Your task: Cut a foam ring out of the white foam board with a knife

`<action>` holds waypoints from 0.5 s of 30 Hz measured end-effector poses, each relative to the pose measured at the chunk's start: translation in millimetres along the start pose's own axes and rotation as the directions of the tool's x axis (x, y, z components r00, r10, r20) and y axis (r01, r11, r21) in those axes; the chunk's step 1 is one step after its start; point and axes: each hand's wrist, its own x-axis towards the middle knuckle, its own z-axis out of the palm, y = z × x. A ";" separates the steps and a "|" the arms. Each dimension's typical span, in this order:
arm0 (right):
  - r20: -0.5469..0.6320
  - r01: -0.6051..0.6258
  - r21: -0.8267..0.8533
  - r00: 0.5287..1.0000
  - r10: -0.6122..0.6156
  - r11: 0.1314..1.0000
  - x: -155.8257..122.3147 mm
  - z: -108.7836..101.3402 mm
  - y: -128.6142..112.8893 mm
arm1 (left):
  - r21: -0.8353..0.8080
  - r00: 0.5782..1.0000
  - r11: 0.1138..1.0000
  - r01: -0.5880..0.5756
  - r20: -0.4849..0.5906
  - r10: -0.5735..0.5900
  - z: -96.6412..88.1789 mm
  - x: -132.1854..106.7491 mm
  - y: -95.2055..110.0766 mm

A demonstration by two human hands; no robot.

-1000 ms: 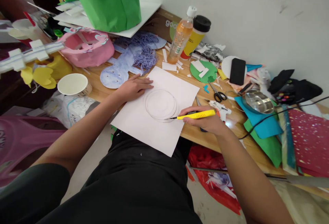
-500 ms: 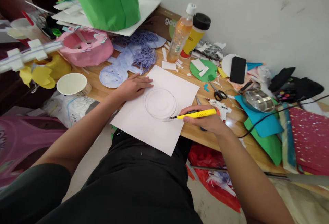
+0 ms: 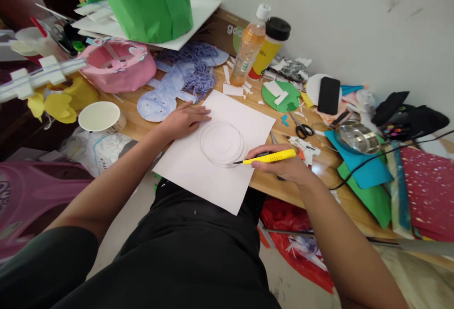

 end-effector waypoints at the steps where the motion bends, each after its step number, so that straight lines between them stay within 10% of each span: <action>1: -0.003 -0.003 -0.002 1.000 0.003 1.000 0.0 -0.1 -0.4 | -0.002 1.000 1.000 0.001 0.001 -0.001 -0.1 0.0 0.0; 15: 0.007 -0.054 -0.043 0.998 0.054 0.998 2.6 1.0 -8.8 | 0.000 1.000 1.000 -0.005 0.005 0.005 -0.2 0.2 0.4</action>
